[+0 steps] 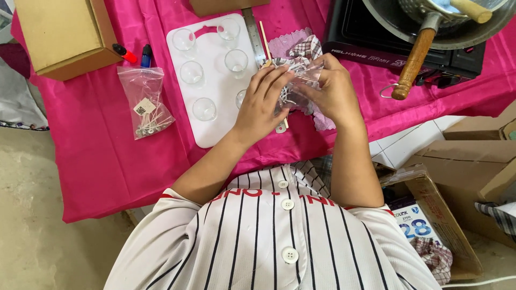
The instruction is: Placing candle wicks into small glass containers arranged in a tray.
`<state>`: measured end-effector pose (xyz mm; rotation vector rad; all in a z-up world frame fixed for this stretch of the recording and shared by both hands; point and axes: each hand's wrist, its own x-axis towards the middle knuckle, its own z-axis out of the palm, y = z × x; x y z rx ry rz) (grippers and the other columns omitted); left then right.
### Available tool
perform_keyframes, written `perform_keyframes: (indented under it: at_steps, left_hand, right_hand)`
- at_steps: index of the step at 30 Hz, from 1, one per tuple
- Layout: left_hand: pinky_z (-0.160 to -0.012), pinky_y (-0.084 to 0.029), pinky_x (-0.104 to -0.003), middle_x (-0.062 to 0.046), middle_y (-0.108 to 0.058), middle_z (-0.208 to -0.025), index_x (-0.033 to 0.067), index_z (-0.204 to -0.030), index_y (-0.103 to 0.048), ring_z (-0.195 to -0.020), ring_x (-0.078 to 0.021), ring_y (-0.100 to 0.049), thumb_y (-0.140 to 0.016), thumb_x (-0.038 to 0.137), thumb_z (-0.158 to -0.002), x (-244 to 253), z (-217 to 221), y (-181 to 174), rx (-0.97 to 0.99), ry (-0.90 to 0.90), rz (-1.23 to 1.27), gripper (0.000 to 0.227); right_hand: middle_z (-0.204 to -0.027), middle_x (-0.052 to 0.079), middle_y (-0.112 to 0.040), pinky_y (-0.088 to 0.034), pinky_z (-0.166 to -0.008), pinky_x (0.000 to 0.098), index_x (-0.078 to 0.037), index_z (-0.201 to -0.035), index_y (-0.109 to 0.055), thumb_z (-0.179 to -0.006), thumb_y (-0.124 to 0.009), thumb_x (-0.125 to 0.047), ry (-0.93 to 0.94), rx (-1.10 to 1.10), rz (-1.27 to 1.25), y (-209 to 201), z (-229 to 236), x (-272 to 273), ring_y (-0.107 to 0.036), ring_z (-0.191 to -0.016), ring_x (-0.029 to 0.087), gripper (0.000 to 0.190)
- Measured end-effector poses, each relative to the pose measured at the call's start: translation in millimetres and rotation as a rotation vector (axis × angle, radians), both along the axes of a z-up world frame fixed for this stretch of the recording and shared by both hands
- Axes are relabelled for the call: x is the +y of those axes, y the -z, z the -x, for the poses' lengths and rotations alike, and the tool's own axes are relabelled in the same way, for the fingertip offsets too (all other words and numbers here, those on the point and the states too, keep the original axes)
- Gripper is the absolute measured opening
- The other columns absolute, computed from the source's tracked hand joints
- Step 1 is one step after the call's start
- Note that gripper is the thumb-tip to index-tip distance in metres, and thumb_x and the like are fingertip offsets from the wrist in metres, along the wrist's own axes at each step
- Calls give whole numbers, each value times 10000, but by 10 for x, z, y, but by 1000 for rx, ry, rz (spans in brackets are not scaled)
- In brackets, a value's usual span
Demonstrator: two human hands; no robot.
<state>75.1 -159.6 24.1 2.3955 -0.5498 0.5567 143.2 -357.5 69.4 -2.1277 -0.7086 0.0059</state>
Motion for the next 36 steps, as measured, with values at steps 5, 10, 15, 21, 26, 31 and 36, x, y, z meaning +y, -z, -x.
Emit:
perform_keyframes:
  at_steps: [5,10,15,21,26,31,36]
  left_hand:
    - [-1268,-295,-535,-79,-459,-1559,123,-1512,-412,-1460,-314,-431,-838,207,-877,-21,-23,16,75,-88,7,769]
    - [-1250,-198,-586,-61,-439,-1566,142,-1442,-455,-1479,-242,-451,-900,223,-821,-49,-12,-45,124,-183,35,768]
    - [-1291,-120,-545,-116,-511,-1440,72,-1458,-392,-1439,-265,-453,-892,329,-861,-107,-10,32,133,-164,54,821]
    - [-1322,-97,-579,-150,-508,-1520,154,-1619,-117,-1484,-376,-441,-906,451,-900,-184,59,178,112,-133,-26,1108]
    - [-1332,-109,-560,-119,-505,-1509,154,-1628,-133,-1456,-342,-457,-792,468,-986,-224,100,170,103,-123,-42,972]
    - [-1266,-182,-598,-111,-595,-1385,100,-1488,-402,-1335,-323,-517,-732,570,-954,-231,180,22,55,-193,-140,784]
    - [-1271,-270,-501,-118,-692,-1176,72,-1434,-471,-1166,-296,-659,-706,565,-971,-260,319,-47,10,-134,-73,716]
  right_hand:
    - [-1121,26,-567,-494,-788,330,-158,-1013,-809,-905,-872,-112,39,4,-11,61,-26,-63,-576,-1035,181,134]
    - [-1249,50,-663,-434,-611,223,-170,-1029,-781,-957,-799,-61,82,29,-83,-102,57,-105,-563,-829,81,132]
    - [-1157,86,-715,-536,-783,269,-78,-992,-729,-1002,-713,-40,104,-19,-177,-174,102,-119,-638,-953,144,43]
    - [-1115,89,-727,-546,-771,275,-67,-979,-711,-1013,-706,-36,116,-42,-153,-135,102,-172,-641,-932,152,46]
    - [-1034,59,-733,-518,-718,272,-68,-961,-719,-999,-720,-37,106,-45,-89,-37,89,-140,-640,-872,146,49]
    - [-1014,59,-736,-529,-821,326,-64,-969,-712,-983,-733,-46,59,-96,-69,92,26,-118,-682,-954,192,31]
    - [-954,3,-731,-502,-761,318,-118,-938,-728,-969,-741,-87,54,1,-32,135,-29,-152,-650,-890,140,46]
